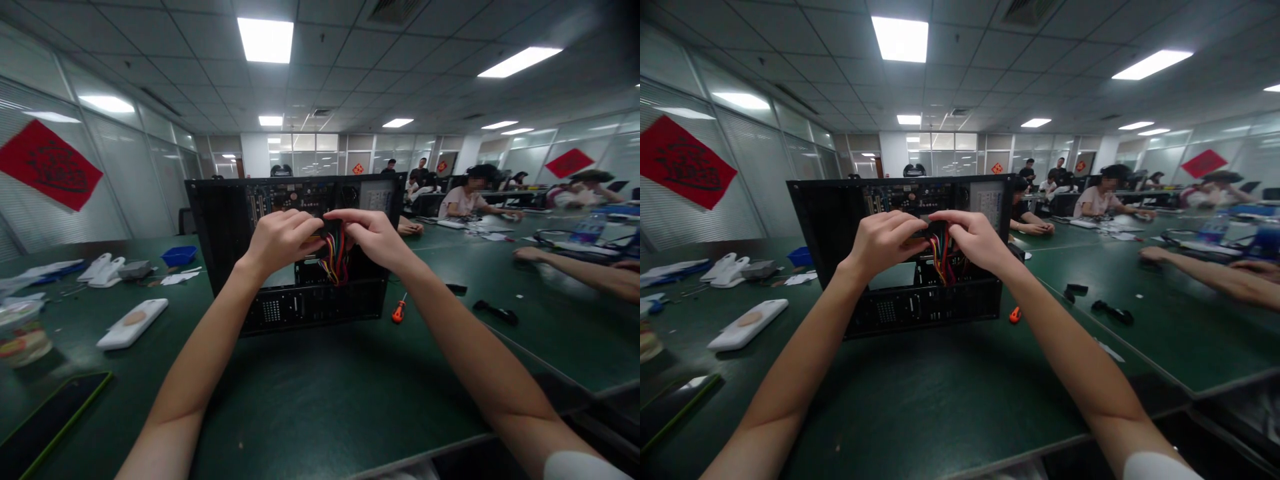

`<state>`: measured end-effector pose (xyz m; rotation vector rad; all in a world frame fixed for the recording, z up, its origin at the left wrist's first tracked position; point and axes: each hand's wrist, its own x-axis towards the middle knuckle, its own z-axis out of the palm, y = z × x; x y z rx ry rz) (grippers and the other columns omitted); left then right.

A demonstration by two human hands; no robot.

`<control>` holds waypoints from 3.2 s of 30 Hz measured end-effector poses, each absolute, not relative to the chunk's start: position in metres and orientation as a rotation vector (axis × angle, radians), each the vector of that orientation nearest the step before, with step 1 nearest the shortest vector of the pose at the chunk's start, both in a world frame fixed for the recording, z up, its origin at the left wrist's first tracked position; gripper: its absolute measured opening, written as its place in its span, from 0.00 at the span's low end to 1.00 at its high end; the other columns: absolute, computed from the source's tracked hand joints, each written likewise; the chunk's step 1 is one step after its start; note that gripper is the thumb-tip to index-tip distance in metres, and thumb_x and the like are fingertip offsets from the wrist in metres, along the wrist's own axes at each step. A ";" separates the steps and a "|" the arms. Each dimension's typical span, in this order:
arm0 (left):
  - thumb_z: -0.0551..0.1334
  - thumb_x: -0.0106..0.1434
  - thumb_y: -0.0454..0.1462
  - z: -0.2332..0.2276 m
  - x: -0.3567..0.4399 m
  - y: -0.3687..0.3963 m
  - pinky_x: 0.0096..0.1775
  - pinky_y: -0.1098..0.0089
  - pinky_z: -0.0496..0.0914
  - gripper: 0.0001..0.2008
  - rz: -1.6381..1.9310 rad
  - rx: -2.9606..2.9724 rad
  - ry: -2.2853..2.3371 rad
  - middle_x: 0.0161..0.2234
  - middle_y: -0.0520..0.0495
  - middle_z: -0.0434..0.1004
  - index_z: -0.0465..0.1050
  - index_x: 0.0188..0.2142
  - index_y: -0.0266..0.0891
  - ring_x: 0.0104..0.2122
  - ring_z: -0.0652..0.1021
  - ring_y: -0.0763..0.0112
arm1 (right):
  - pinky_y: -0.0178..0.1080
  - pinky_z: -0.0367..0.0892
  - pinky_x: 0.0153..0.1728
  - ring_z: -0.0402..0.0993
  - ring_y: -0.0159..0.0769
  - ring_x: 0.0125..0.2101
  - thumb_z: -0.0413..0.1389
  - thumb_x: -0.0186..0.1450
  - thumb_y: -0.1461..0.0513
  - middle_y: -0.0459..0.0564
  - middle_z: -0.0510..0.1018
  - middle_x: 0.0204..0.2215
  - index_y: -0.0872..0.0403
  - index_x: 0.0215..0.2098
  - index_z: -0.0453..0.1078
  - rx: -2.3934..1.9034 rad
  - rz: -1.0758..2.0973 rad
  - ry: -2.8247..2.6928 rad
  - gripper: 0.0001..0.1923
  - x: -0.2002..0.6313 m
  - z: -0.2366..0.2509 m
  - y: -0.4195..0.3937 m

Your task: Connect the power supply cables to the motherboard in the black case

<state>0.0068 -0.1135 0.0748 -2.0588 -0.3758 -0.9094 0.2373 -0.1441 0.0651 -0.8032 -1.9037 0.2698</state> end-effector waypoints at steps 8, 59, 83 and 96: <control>0.58 0.74 0.48 0.077 0.001 -0.108 0.39 0.66 0.72 0.17 -0.900 -2.063 -0.479 0.41 0.43 0.83 0.78 0.48 0.39 0.39 0.81 0.64 | 0.46 0.71 0.56 0.78 0.44 0.51 0.56 0.63 0.66 0.54 0.82 0.54 0.55 0.59 0.75 -0.777 -0.043 -1.987 0.25 0.237 0.062 -0.140; 0.53 0.70 0.29 0.010 0.024 -0.038 0.42 0.51 0.77 0.18 0.033 -2.305 -1.244 0.44 0.25 0.82 0.83 0.47 0.28 0.45 0.82 0.40 | 0.38 0.71 0.39 0.82 0.49 0.44 0.55 0.68 0.58 0.64 0.84 0.46 0.59 0.48 0.81 -1.723 -0.086 -2.399 0.18 0.213 -0.008 -0.061; 0.55 0.70 0.29 0.010 0.028 -0.039 0.45 0.49 0.77 0.16 0.013 -2.281 -1.303 0.45 0.27 0.82 0.83 0.47 0.29 0.47 0.82 0.40 | 0.35 0.69 0.36 0.83 0.45 0.40 0.56 0.68 0.56 0.60 0.85 0.42 0.57 0.46 0.82 -1.693 -0.089 -2.416 0.17 0.215 -0.012 -0.053; 0.54 0.71 0.29 0.008 0.026 -0.037 0.46 0.50 0.75 0.18 -0.030 -2.269 -1.382 0.46 0.27 0.82 0.82 0.49 0.29 0.48 0.81 0.40 | 0.36 0.69 0.37 0.82 0.45 0.40 0.56 0.68 0.56 0.60 0.85 0.43 0.56 0.47 0.82 -1.675 -0.077 -2.426 0.17 0.216 -0.014 -0.051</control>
